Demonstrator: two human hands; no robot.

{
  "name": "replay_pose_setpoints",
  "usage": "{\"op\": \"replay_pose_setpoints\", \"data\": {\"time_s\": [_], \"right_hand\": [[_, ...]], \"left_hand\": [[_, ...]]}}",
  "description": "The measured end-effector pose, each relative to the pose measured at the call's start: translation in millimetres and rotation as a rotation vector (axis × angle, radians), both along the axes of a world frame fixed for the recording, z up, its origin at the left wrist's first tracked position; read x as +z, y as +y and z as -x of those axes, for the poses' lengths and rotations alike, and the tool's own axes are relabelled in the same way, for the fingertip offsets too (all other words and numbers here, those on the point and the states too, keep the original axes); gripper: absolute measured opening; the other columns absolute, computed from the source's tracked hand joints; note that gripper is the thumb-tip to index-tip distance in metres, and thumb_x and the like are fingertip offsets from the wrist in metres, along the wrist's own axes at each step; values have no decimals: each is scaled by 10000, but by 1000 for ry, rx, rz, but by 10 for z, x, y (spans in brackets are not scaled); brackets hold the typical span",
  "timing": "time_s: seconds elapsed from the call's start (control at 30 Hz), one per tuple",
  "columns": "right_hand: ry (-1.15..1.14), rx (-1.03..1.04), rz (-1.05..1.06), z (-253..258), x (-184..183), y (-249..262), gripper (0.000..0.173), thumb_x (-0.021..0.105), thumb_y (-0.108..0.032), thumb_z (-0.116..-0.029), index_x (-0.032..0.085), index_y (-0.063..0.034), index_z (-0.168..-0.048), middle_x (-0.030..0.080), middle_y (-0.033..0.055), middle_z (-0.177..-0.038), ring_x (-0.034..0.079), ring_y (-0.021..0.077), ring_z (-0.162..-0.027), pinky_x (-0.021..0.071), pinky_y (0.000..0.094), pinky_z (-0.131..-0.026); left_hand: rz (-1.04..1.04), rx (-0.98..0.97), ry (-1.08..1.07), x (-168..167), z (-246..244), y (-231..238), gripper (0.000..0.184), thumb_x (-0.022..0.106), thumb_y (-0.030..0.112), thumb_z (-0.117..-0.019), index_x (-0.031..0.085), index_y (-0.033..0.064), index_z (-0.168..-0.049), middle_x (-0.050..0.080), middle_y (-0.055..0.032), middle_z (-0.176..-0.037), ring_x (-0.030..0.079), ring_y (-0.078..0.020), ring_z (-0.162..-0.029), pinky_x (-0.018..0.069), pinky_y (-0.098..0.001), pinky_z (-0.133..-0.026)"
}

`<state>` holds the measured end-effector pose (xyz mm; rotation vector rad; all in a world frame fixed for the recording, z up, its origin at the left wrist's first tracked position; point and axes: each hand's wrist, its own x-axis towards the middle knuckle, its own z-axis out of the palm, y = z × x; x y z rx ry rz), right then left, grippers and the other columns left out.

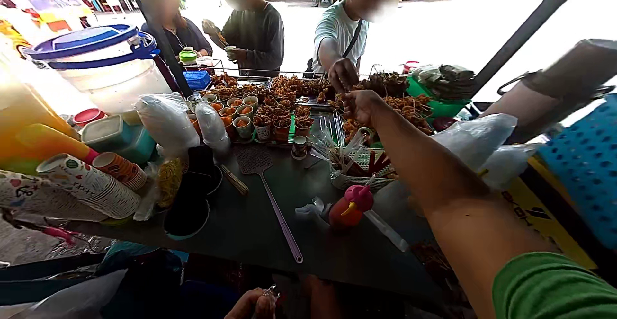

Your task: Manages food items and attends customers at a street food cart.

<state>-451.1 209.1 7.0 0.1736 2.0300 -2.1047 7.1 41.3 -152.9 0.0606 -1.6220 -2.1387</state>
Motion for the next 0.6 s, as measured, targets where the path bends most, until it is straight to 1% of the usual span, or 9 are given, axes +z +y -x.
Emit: {"op": "replay_pose_setpoints", "data": {"time_s": [0.1, 0.13, 0.17, 0.23, 0.3, 0.4, 0.47, 0.53, 0.6], "right_hand": [[224, 531, -459, -638, 307, -237, 262, 394, -53, -1045, 584, -15, -1221, 462, -3, -812, 418, 62, -622, 407, 228, -613], [300, 704, -596, -871, 399, -336, 267, 394, -29, -1059, 580, 4, -1247, 492, 32, -858, 449, 82, -678, 422, 258, -668], [388, 843, -714, -1065, 434, -445, 252, 413, -18, -1061, 600, 6, -1227, 551, 64, -895, 493, 103, -711, 446, 288, -692], [507, 1083, -894, -1394, 436, -666, 263, 454, -14, -1058, 633, -1, -1249, 651, 156, -1056, 592, 197, -810, 505, 391, -758], [567, 1243, -980, -1684, 315, -888, 244, 532, -11, -1036, 652, 8, -1248, 670, 192, -1063, 622, 236, -791, 522, 409, -742], [589, 1356, -887, -1928, -97, -1186, 190, 666, -47, -985, 675, 62, -1139, 685, 180, -960, 639, 199, -750, 544, 361, -741], [517, 1296, -736, -2031, -398, -1373, 177, 710, -36, -951, 688, 79, -1085, 701, 171, -924, 672, 174, -745, 573, 334, -756], [315, 1177, -542, -2140, -660, -1540, 197, 685, 6, -954, 664, 75, -1138, 696, 153, -988, 691, 138, -795, 593, 285, -784], [61, 1016, -267, -2234, -890, -1697, 253, 632, 59, -961, 620, 64, -1214, 680, 134, -1035, 682, 136, -843, 582, 274, -794]], "left_hand": [[-27, 23, 7, 49, -105, 35, 176, 613, 246, -1018, 782, 207, -990, 734, 80, -847, 650, 28, -741, 543, -148, -709], [-28, 26, 21, 57, -134, 47, 173, 617, 249, -1016, 780, 203, -986, 729, 78, -837, 648, 28, -737, 542, -151, -708], [-26, 32, 35, 66, -161, 62, 167, 622, 249, -1013, 779, 202, -981, 725, 81, -826, 644, 31, -730, 541, -149, -702], [-12, 37, 61, 87, -224, 86, 165, 621, 248, -1013, 775, 197, -982, 719, 84, -821, 641, 32, -728, 540, -146, -700], [1, 44, 80, 110, -302, 99, 169, 620, 253, -1014, 773, 188, -985, 716, 81, -821, 639, 32, -724, 541, -145, -698], [18, 74, 103, 122, -446, 79, 178, 615, 264, -1016, 770, 182, -984, 711, 81, -818, 631, 37, -710, 539, -138, -685], [28, 103, 103, 105, -550, 42, 178, 618, 267, -1016, 769, 180, -980, 710, 81, -815, 636, 35, -707, 541, -137, -678], [35, 124, 98, 87, -651, -1, 180, 614, 267, -1018, 767, 181, -979, 711, 78, -819, 638, 30, -715, 540, -138, -683], [35, 150, 88, 66, -728, -38, 174, 617, 262, -1015, 771, 189, -981, 720, 82, -830, 645, 30, -724, 544, -138, -692]]}}
